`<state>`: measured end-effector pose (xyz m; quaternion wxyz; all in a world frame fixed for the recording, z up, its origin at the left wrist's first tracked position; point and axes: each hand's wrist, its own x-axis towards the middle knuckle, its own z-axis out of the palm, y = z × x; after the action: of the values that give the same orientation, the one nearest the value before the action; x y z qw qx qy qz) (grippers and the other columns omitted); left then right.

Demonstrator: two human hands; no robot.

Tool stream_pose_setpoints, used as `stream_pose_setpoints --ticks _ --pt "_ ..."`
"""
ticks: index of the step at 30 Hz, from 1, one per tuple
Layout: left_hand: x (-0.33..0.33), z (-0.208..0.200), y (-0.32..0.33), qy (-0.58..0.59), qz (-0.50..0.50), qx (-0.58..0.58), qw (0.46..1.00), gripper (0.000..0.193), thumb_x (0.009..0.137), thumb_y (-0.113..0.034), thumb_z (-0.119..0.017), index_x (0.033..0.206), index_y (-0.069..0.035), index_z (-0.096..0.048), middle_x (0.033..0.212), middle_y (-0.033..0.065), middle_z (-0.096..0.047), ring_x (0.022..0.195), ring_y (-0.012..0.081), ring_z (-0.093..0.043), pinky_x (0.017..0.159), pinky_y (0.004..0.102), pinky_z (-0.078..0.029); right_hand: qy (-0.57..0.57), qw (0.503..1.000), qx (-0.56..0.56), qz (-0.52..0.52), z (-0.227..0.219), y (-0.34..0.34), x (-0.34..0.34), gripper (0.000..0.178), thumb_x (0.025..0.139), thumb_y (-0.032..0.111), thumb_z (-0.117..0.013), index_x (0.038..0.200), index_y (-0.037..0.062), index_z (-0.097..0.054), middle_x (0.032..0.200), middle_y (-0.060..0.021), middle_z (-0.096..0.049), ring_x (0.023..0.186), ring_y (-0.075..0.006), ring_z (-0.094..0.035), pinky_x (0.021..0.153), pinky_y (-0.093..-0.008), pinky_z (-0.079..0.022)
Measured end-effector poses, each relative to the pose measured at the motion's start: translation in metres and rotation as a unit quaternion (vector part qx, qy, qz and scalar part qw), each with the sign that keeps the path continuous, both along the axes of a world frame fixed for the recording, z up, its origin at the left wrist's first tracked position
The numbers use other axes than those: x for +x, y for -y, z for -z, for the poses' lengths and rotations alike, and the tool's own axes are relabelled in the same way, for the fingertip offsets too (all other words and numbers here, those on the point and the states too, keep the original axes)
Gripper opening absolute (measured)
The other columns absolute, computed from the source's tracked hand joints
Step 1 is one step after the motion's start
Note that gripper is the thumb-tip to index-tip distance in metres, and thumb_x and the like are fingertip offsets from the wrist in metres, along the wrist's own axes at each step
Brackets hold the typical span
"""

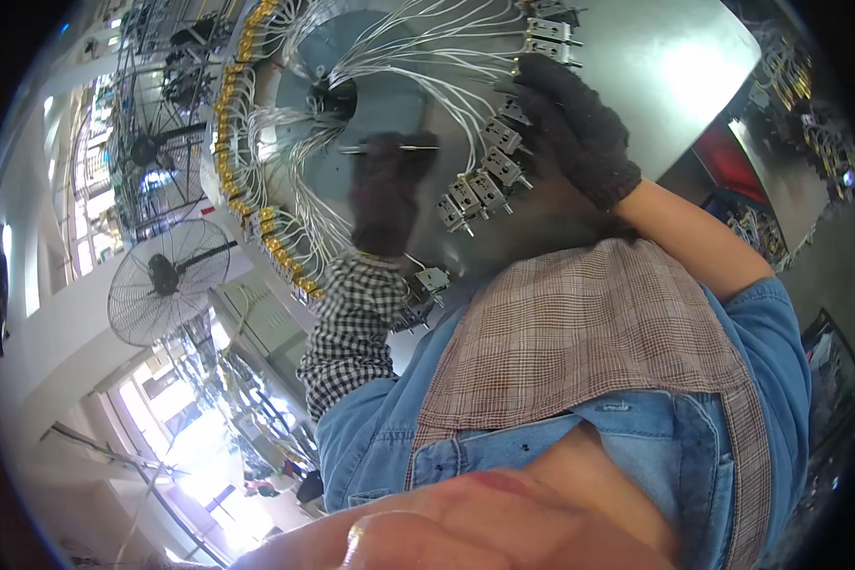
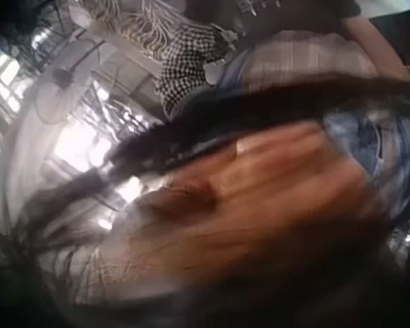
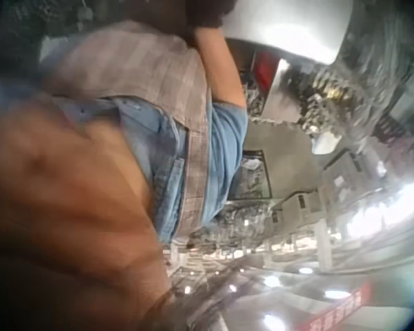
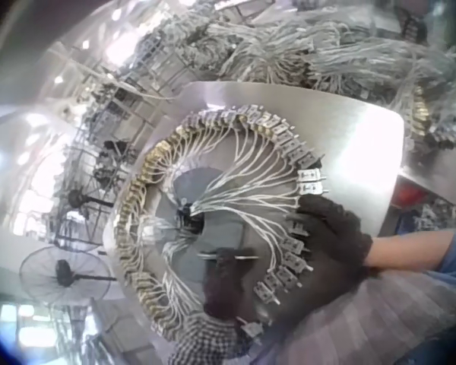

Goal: Assembling and organizing wires on a circular harness assembly board.

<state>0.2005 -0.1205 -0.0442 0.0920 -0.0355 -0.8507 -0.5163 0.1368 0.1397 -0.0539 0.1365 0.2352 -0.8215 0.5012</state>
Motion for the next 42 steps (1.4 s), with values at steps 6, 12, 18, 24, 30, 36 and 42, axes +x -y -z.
stream_pose_setpoints --ticks 6,12,18,24,30,36,42 --pt "0.009 -0.056 0.118 -0.092 -0.054 -0.525 0.844 0.022 0.085 -0.008 -0.044 0.102 -0.018 -0.053 0.093 0.007 -0.057 0.086 0.0297 -0.057 0.071 0.0388 -0.049 0.206 0.958 -0.191 -0.061 0.0 -0.001 0.001 0.044 0.082 0.009 -0.061 0.124 0.0042 -0.05 0.122 -0.0114 -0.052 0.109 -0.0223 -0.053 0.089 -0.0314 -0.047" --pt "0.004 -0.045 0.122 0.034 0.028 -0.57 0.821 0.021 0.082 -0.011 -0.049 0.1 -0.019 -0.055 0.094 0.01 -0.057 0.088 0.0318 -0.057 0.07 0.0434 -0.047 0.025 0.999 -0.017 -0.044 0.002 -0.007 -0.009 0.04 0.091 0.02 -0.054 0.127 0.0066 -0.047 0.12 -0.0076 -0.054 0.101 -0.0162 -0.057 0.085 -0.0294 -0.05" --pt "-0.039 -0.051 0.091 0.076 0.011 -0.565 0.822 0.016 0.085 -0.016 -0.051 0.099 -0.016 -0.057 0.097 0.0104 -0.058 0.088 0.0278 -0.058 0.068 0.0396 -0.048 0.034 0.997 -0.05 -0.049 -0.01 -0.003 -0.021 0.038 0.089 0.014 -0.056 0.126 0.0066 -0.048 0.117 -0.0102 -0.055 0.101 -0.0171 -0.058 0.083 -0.0305 -0.052" --pt "-0.077 -0.052 0.049 0.2 -0.157 -0.128 0.959 0.018 0.087 -0.011 -0.047 0.1 -0.007 -0.058 0.099 0.0114 -0.058 0.085 0.0182 -0.06 0.068 0.0297 -0.048 0.365 0.84 -0.394 -0.081 -0.036 -0.01 -0.061 0.034 0.094 0.011 -0.047 0.126 0.0013 -0.046 0.111 -0.0124 -0.058 0.1 -0.0217 -0.058 0.088 -0.0313 -0.048" --pt "-0.049 -0.063 0.058 0.041 0.009 -0.358 0.933 0.022 0.082 -0.009 -0.05 0.1 -0.003 -0.06 0.097 0.0161 -0.06 0.085 0.0289 -0.06 0.072 0.0354 -0.048 0.318 0.901 -0.294 -0.03 -0.048 -0.009 -0.09 0.03 0.09 0.01 -0.053 0.119 0.004 -0.051 0.106 -0.0071 -0.058 0.096 -0.0129 -0.056 0.077 -0.0285 -0.051" --pt "-0.062 -0.066 0.061 -0.071 -0.037 -0.232 0.969 0.03 0.085 -0.007 -0.046 0.112 0.003 -0.052 0.091 0.0133 -0.059 0.081 0.0246 -0.058 0.073 0.0339 -0.048 0.317 0.914 -0.254 -0.012 -0.053 -0.005 -0.098 0.031 0.091 0.012 -0.053 0.121 0.0072 -0.05 0.108 -0.0065 -0.057 0.097 -0.0148 -0.057 0.076 -0.0298 -0.053" --pt "-0.087 -0.057 -0.015 -0.103 -0.002 0.3 0.948 0.019 0.092 -0.008 -0.041 0.105 0.005 -0.048 0.088 0.007 -0.052 0.075 0.0082 -0.048 0.063 0.0215 -0.043 0.379 0.845 -0.374 -0.048 -0.042 -0.008 -0.102 0.033 0.091 0.012 -0.054 0.123 0.0071 -0.048 0.111 -0.0064 -0.054 0.099 -0.0154 -0.056 0.081 -0.0322 -0.053"
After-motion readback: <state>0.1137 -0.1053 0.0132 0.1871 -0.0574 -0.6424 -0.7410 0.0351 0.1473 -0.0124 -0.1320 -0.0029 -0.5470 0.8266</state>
